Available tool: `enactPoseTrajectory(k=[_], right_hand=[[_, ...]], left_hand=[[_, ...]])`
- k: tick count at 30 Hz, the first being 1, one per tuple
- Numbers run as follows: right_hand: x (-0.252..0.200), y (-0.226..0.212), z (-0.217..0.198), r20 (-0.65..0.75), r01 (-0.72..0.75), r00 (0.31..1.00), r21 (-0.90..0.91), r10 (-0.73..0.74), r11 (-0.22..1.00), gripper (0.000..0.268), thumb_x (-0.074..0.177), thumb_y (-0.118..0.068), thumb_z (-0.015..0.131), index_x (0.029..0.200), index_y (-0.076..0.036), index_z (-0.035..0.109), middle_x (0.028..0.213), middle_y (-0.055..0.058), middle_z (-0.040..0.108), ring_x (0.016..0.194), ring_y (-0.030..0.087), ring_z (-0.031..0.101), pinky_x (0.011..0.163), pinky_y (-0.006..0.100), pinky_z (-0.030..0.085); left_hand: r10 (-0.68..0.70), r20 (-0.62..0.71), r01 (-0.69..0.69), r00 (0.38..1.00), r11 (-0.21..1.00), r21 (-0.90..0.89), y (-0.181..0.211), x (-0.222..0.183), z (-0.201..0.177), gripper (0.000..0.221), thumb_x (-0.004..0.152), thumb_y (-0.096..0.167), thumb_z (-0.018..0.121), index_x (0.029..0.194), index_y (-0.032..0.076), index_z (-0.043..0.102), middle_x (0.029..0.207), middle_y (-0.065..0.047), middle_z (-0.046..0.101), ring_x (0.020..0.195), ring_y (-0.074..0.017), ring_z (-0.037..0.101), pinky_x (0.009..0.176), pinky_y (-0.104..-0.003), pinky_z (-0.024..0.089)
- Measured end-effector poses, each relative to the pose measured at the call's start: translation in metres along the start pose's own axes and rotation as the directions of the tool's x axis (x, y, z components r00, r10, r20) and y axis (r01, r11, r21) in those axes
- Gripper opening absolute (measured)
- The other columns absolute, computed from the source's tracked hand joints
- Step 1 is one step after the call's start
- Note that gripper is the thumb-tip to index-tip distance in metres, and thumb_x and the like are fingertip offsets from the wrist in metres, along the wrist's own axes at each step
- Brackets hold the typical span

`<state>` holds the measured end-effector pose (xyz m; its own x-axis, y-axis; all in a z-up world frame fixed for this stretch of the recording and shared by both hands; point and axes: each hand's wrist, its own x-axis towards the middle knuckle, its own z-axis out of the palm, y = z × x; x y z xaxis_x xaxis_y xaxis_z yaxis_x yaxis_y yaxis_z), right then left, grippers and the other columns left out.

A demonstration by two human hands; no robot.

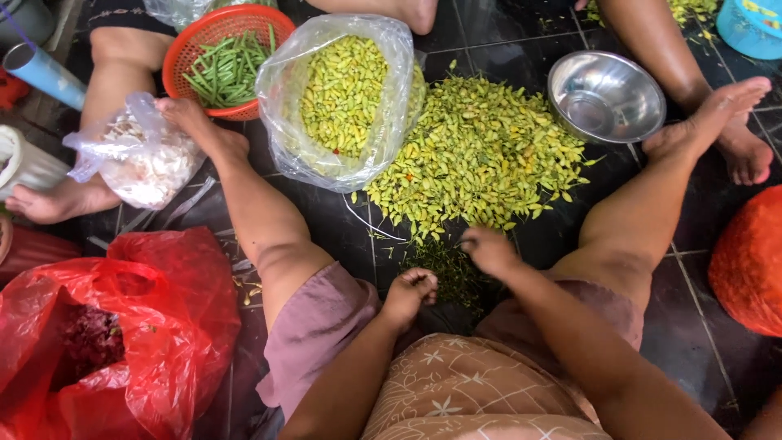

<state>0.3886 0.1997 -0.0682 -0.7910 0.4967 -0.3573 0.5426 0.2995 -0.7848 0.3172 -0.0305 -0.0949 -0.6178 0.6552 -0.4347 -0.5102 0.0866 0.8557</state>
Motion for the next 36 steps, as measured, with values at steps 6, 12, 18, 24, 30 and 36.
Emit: enactPoseTrajectory(k=[6, 12, 18, 24, 30, 36], right_hand=[[0.046, 0.05, -0.035, -0.158, -0.024, 0.986, -0.473, -0.058, 0.881, 0.071, 0.096, -0.02, 0.061, 0.16, -0.006, 0.033, 0.161, 0.024, 0.028, 0.147, 0.055, 0.026, 0.118, 0.058, 0.037], [0.013, 0.032, -0.02, 0.012, -0.003, 1.0, -0.411, 0.009, 0.912, 0.053, 0.094, -0.02, 0.057, 0.147, -0.01, 0.058, 0.147, 0.018, 0.05, 0.137, 0.043, 0.045, 0.115, 0.046, 0.047], [0.024, 0.056, -0.033, -0.177, -0.049, 0.984, -0.353, -0.015, 0.934, 0.033, 0.103, -0.026, 0.054, 0.131, -0.016, 0.071, 0.112, 0.014, 0.072, 0.102, 0.03, 0.069, 0.09, 0.041, 0.057], [0.0, 0.044, -0.013, -0.054, -0.059, 0.998, -0.529, 0.036, 0.846, 0.036, 0.097, -0.031, 0.064, 0.129, -0.015, 0.069, 0.119, 0.017, 0.069, 0.106, 0.034, 0.07, 0.088, 0.046, 0.06], [-0.002, 0.042, 0.008, -0.105, 0.04, 0.982, -0.694, -0.156, 0.719, 0.024, 0.093, -0.035, 0.063, 0.101, -0.017, 0.077, 0.101, 0.013, 0.068, 0.096, 0.036, 0.07, 0.08, 0.044, 0.061], [-0.004, 0.022, 0.024, -0.137, -0.086, 0.991, -0.602, 0.004, 0.794, 0.032, 0.09, -0.04, 0.061, 0.099, -0.014, 0.076, 0.095, 0.014, 0.069, 0.093, 0.037, 0.071, 0.079, 0.046, 0.06]], left_hand=[[-0.272, -0.045, 0.24, 0.961, 0.907, -0.345, 0.032, -0.011, 0.0, 0.028, 0.099, 0.016, 0.065, 0.123, 0.001, 0.063, 0.086, -0.012, 0.065, 0.07, -0.0178, 0.068, 0.065, -0.031, 0.065], [-0.335, -0.027, 0.304, 0.942, 0.883, -0.359, 0.012, 0.004, -0.005, 0.033, 0.097, 0.024, 0.07, 0.121, 0.003, 0.064, 0.093, -0.014, 0.068, 0.072, -0.0209, 0.068, 0.066, -0.036, 0.067], [-0.345, -0.031, 0.307, 0.938, 0.868, -0.39, -0.006, 0.017, -0.01, 0.036, 0.094, 0.025, 0.076, 0.122, 0.004, 0.067, 0.098, -0.018, 0.069, 0.077, -0.0261, 0.069, 0.073, -0.043, 0.066], [-0.366, -0.036, 0.331, 0.93, 0.875, -0.353, -0.013, 0.017, -0.012, 0.038, 0.095, 0.027, 0.073, 0.124, 0.004, 0.066, 0.101, -0.018, 0.069, 0.081, -0.0265, 0.069, 0.077, -0.044, 0.066], [-0.387, -0.039, 0.354, 0.921, 0.876, -0.328, -0.016, 0.019, -0.014, 0.037, 0.094, 0.027, 0.075, 0.123, 0.006, 0.066, 0.102, -0.018, 0.069, 0.083, -0.0279, 0.068, 0.079, -0.045, 0.065], [-0.388, -0.054, 0.359, 0.92, 0.891, -0.279, -0.017, 0.02, -0.015, 0.035, 0.093, 0.026, 0.078, 0.121, 0.008, 0.066, 0.098, -0.015, 0.068, 0.082, -0.0249, 0.067, 0.079, -0.042, 0.065]])
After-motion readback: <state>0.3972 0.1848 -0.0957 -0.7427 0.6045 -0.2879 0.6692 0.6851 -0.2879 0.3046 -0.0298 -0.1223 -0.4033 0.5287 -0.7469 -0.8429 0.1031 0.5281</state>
